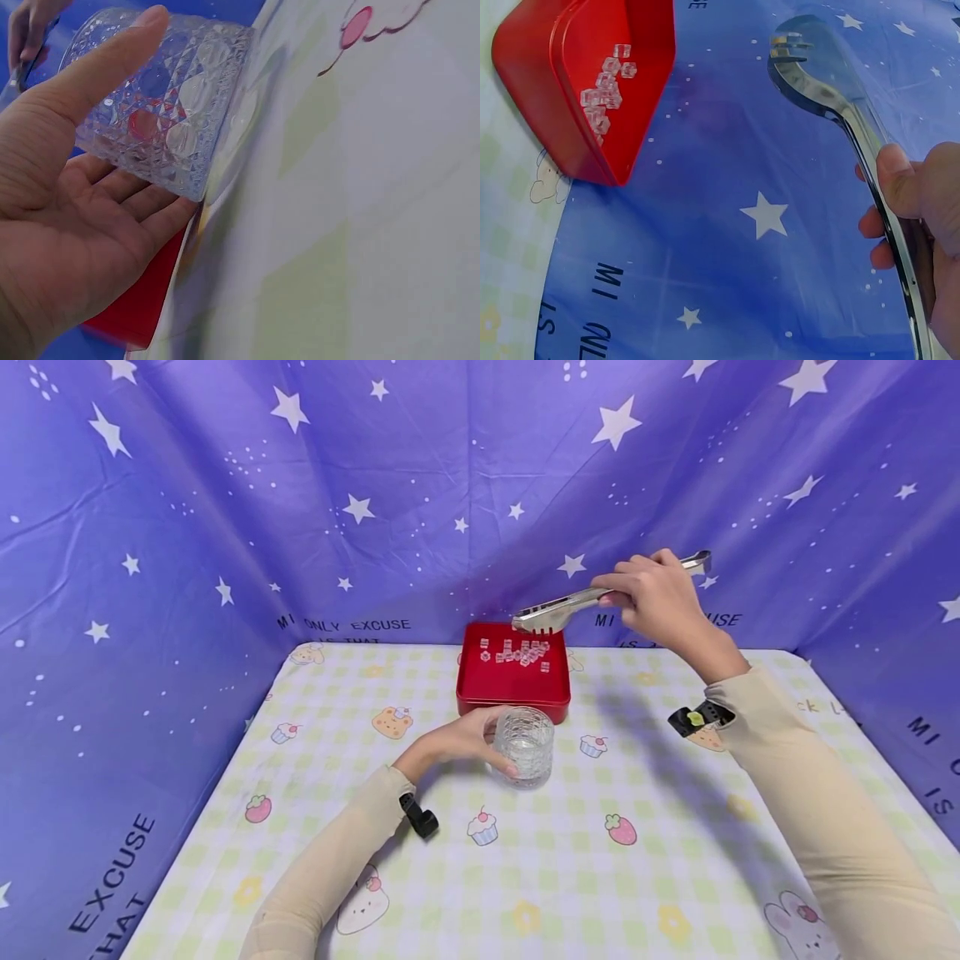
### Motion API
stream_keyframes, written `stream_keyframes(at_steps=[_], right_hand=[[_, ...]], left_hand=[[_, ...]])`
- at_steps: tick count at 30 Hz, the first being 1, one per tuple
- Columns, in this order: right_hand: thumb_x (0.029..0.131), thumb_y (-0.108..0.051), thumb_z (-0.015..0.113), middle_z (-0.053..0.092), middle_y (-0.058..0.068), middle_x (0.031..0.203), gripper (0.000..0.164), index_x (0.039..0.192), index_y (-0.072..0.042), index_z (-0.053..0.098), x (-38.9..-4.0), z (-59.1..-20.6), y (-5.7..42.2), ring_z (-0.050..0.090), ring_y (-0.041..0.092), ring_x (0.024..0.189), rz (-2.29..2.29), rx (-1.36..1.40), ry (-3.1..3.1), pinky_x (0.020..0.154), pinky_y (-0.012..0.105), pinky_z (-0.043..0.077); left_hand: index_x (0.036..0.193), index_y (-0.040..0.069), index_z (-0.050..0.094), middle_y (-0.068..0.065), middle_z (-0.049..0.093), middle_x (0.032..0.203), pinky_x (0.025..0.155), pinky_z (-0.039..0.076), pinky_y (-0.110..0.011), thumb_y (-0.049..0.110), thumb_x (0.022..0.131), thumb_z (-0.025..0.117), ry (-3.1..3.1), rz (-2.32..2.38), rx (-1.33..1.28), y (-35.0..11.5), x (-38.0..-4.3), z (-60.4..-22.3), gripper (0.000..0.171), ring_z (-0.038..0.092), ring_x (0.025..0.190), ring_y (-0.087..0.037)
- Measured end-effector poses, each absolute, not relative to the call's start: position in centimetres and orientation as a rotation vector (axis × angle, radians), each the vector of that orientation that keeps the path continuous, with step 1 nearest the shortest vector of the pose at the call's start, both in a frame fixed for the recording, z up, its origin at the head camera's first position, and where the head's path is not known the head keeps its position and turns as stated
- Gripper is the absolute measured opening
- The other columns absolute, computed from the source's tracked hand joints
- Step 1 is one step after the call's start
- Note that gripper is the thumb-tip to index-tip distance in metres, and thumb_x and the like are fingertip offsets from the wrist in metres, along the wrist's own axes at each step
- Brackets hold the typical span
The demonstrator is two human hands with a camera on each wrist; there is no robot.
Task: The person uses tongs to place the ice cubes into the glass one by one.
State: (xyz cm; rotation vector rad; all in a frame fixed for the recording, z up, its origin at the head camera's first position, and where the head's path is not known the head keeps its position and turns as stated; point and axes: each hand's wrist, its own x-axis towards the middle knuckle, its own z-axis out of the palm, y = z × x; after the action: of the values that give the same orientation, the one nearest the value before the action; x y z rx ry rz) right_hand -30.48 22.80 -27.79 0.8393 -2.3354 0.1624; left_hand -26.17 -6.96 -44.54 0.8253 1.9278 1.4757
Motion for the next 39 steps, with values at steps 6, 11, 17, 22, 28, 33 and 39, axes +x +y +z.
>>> stream_keyframes(at_steps=[6, 11, 17, 22, 28, 33, 39], right_hand=[[0.091, -0.004, 0.072, 0.062, 0.008, 0.072, 0.018, 0.107, -0.008, 0.079, -30.0, -27.6, 23.6, 0.048, 0.025, 0.070, 0.242, 0.821, -2.406, 0.075, 0.043, 0.035], [0.090, -0.005, 0.074, 0.060, 0.007, 0.071, 0.020, 0.109, -0.007, 0.079, -29.4, -27.5, 24.2, 0.044, 0.022, 0.071, 0.340, 0.800, -2.423, 0.079, 0.044, 0.037], [0.087, -0.009, 0.078, 0.062, 0.008, 0.071, 0.021, 0.108, -0.008, 0.079, -28.9, -27.6, 24.3, 0.045, 0.019, 0.069, 0.399, 0.805, -2.376, 0.078, 0.041, 0.036], [0.084, -0.009, 0.079, 0.065, 0.009, 0.074, 0.023, 0.107, -0.008, 0.079, -28.3, -27.9, 24.1, 0.045, 0.018, 0.070, 0.452, 0.824, -2.347, 0.078, 0.040, 0.036], [0.084, -0.008, 0.079, 0.074, 0.013, 0.088, 0.024, 0.108, -0.006, 0.079, -27.6, -28.8, 23.5, 0.060, 0.028, 0.080, 0.444, 0.854, -2.335, 0.081, 0.045, 0.040], [0.083, -0.006, 0.079, 0.067, 0.006, 0.074, 0.022, 0.105, -0.007, 0.079, -27.3, -29.3, 23.6, 0.050, 0.021, 0.071, 0.376, 0.900, -2.321, 0.081, 0.045, 0.040], [0.082, -0.006, 0.080, 0.058, 0.001, 0.068, 0.021, 0.103, -0.007, 0.080, -26.9, -29.3, 23.7, 0.044, 0.016, 0.067, 0.318, 1.000, -2.317, 0.080, 0.044, 0.040]], left_hand=[[0.149, 0.008, 0.047, -0.008, 0.057, 0.146, 0.125, 0.033, -0.037, -0.005, 0.075, 0.085, 1.882, 1.447, 0.867, -7.4, -26.7, -44.5, 0.085, 0.048, 0.142, -0.021], [0.148, 0.008, 0.047, -0.009, 0.057, 0.146, 0.125, 0.033, -0.036, -0.005, 0.074, 0.085, 1.840, 1.424, 0.887, -7.5, -27.0, -44.4, 0.084, 0.048, 0.141, -0.021], [0.149, 0.010, 0.049, -0.007, 0.058, 0.145, 0.123, 0.037, -0.032, -0.005, 0.072, 0.087, 1.820, 1.403, 0.889, -7.5, -27.2, -44.2, 0.087, 0.051, 0.138, -0.018], [0.148, 0.011, 0.049, -0.004, 0.059, 0.144, 0.122, 0.038, -0.031, -0.004, 0.072, 0.088, 1.834, 1.373, 0.895, -7.6, -27.3, -44.2, 0.087, 0.051, 0.137, -0.015], [0.148, 0.010, 0.049, -0.005, 0.058, 0.145, 0.123, 0.037, -0.032, -0.004, 0.072, 0.088, 1.837, 1.358, 0.921, -7.6, -27.5, -44.1, 0.087, 0.051, 0.138, -0.016], [0.149, 0.009, 0.048, -0.008, 0.057, 0.145, 0.123, 0.036, -0.033, -0.005, 0.071, 0.087, 1.843, 1.358, 0.945, -7.4, -27.6, -44.0, 0.088, 0.050, 0.137, -0.018], [0.148, 0.008, 0.049, -0.008, 0.058, 0.144, 0.123, 0.037, -0.032, -0.004, 0.071, 0.088, 1.851, 1.355, 0.947, -7.3, -27.9, -44.0, 0.087, 0.050, 0.136, -0.017]])
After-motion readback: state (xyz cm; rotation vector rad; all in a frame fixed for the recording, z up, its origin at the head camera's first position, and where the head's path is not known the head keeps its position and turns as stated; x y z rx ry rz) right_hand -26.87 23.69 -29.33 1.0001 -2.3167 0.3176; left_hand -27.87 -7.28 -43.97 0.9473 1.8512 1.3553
